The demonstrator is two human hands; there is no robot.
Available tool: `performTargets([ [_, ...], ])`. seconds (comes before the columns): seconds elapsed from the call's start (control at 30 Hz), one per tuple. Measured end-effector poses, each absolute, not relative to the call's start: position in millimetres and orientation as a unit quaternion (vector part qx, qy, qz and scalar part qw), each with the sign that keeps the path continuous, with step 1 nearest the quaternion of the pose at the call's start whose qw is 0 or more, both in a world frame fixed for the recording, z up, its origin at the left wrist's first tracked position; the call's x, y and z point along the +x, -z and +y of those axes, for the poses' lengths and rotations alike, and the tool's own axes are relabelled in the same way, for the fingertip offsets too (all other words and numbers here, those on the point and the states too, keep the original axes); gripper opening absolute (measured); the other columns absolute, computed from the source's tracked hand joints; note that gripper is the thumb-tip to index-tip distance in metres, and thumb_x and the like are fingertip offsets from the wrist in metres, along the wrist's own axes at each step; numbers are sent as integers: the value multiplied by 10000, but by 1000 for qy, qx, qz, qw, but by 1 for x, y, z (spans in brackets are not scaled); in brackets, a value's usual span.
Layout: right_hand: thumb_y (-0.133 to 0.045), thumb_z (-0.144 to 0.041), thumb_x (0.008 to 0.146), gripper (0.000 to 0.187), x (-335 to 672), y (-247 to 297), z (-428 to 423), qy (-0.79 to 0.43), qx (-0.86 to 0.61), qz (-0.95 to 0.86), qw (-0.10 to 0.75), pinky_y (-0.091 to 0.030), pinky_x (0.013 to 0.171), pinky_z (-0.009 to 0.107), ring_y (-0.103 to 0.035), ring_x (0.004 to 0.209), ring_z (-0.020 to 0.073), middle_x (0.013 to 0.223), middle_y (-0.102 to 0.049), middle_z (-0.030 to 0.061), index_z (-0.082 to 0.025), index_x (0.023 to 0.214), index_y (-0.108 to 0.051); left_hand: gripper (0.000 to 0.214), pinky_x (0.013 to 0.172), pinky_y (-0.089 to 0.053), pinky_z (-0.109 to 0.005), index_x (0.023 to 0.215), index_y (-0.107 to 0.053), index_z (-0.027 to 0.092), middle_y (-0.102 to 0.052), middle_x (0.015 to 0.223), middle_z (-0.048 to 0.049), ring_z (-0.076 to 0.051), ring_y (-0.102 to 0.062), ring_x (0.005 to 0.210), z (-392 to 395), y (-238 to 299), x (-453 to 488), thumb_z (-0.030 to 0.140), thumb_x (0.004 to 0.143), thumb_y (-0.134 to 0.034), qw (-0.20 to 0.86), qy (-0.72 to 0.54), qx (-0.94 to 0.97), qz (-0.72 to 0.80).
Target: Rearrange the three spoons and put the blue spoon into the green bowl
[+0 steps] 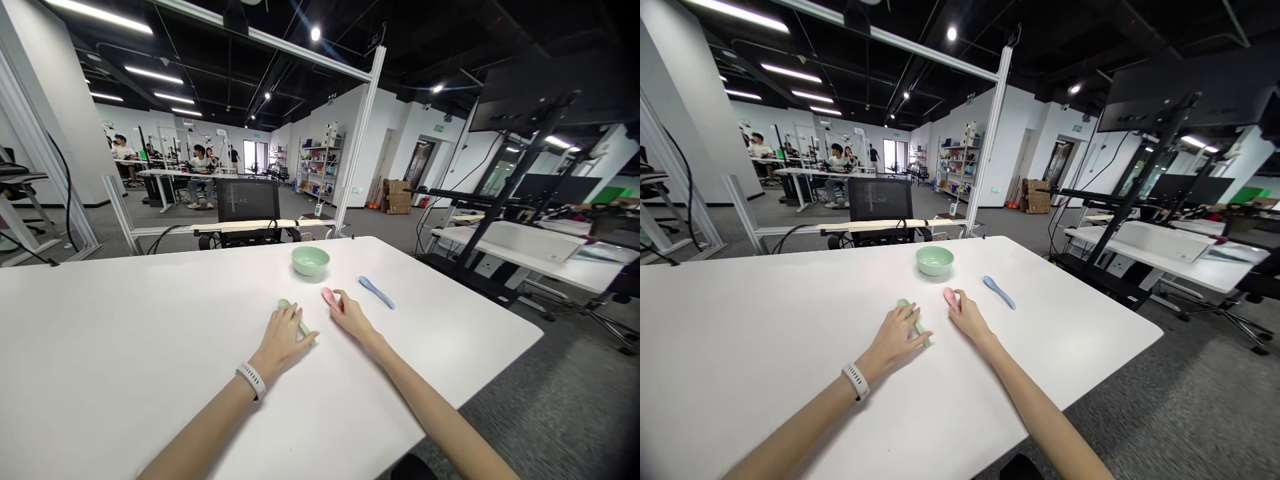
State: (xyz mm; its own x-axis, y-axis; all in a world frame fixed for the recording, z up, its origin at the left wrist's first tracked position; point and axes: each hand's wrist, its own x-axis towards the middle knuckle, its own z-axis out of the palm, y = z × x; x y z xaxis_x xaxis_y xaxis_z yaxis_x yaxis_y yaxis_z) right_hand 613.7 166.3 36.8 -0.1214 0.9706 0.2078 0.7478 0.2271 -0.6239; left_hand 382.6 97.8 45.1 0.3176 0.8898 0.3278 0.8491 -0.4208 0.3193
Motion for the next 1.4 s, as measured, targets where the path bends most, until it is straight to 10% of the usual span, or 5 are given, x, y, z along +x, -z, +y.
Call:
performTargets([
  [0.27, -528, -300, 945, 272, 611, -39, 163, -127, -610, -718, 309, -412, 680, 284, -580, 703, 189, 816, -664, 76, -136, 1013, -734, 583, 1210, -450, -488, 1398, -570, 155, -628, 1498, -180, -323, -566, 1410, 92, -45, 385, 518, 944, -541, 78, -213, 820, 525],
  [0.47, -489, -269, 934, 324, 610, -32, 169, -98, -596, -733, 314, -330, 628, 289, -449, 618, 149, 679, -533, 24, -215, 615, -497, 664, 1307, -337, -508, 1498, -485, 116, -488, 1627, -200, -334, -400, 1555, 89, -43, 380, 482, 945, -520, 107, -195, 820, 528],
  [1.4, -531, -177, 793, 233, 612, -35, 168, -100, -597, -726, 326, -334, 625, 272, -430, 634, 134, 702, -488, 5, -220, 586, -432, 722, 1331, -218, -583, 1617, -296, 143, -283, 1731, -181, -294, -208, 1629, 85, -31, 376, 550, 1022, -321, 117, -193, 834, 503],
])
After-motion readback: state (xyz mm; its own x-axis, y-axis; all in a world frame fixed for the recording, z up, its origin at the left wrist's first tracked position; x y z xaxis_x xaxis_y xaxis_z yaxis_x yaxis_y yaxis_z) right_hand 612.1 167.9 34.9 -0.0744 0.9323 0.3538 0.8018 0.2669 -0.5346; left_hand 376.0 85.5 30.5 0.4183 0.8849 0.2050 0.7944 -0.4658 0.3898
